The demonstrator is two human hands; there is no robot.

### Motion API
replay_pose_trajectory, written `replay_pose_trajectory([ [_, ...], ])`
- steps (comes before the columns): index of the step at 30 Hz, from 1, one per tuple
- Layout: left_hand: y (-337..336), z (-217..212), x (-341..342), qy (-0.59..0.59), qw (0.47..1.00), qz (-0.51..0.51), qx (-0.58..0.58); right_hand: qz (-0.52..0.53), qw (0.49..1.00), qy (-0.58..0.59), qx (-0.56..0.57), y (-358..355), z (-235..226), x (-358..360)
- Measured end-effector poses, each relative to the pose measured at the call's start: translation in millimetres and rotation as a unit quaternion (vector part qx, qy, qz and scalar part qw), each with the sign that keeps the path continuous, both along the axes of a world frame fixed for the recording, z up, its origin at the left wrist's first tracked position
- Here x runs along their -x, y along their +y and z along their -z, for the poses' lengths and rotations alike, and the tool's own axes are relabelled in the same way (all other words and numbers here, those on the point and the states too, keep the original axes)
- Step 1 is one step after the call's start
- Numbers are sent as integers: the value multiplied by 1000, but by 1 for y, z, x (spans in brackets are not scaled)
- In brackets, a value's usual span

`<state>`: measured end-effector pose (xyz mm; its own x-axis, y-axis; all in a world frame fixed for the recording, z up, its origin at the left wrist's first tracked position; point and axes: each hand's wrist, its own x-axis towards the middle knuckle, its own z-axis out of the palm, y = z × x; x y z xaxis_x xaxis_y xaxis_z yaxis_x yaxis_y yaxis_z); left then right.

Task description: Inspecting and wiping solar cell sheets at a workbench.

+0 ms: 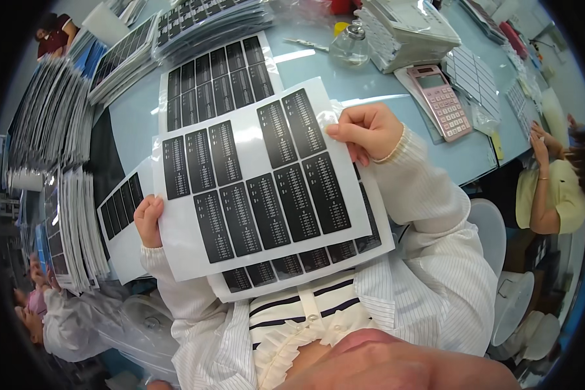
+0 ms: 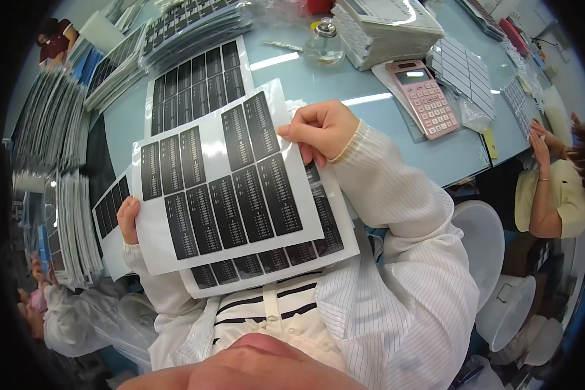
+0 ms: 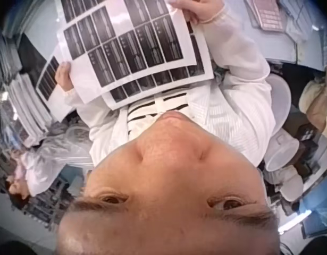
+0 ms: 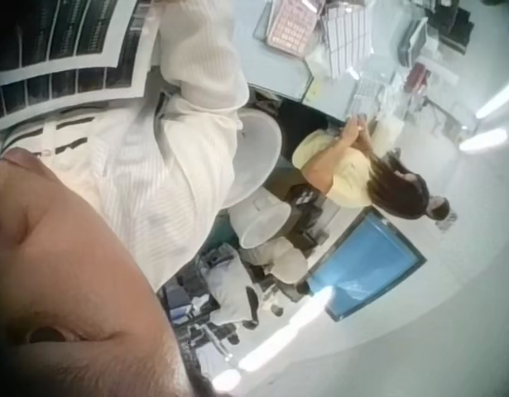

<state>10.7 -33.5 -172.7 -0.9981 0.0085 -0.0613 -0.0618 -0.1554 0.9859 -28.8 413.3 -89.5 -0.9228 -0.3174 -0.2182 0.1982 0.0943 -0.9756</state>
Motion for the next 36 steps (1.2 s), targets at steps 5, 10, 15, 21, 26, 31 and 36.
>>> replay_pose_trajectory([
  [5,13,-10,-2,2,999,-21,26,5,1000,11,5,1,2,0],
  [10,25,-22,-9,-7,999,-31,43,17,1000,18,-14,4,4,1],
  [15,33,-27,-9,-18,999,-41,-13,13,998,55,-31,7,11,4],
  [21,38,-33,-9,-29,998,-49,-4,-2,998,42,-40,12,16,6],
  [26,37,-31,-9,-54,996,-64,22,-7,997,68,-45,16,18,9],
  [31,32,-26,-6,-50,998,-26,24,10,999,49,-9,18,19,9],
  [36,35,-28,-8,-51,997,-50,42,6,998,53,-17,19,18,9],
])
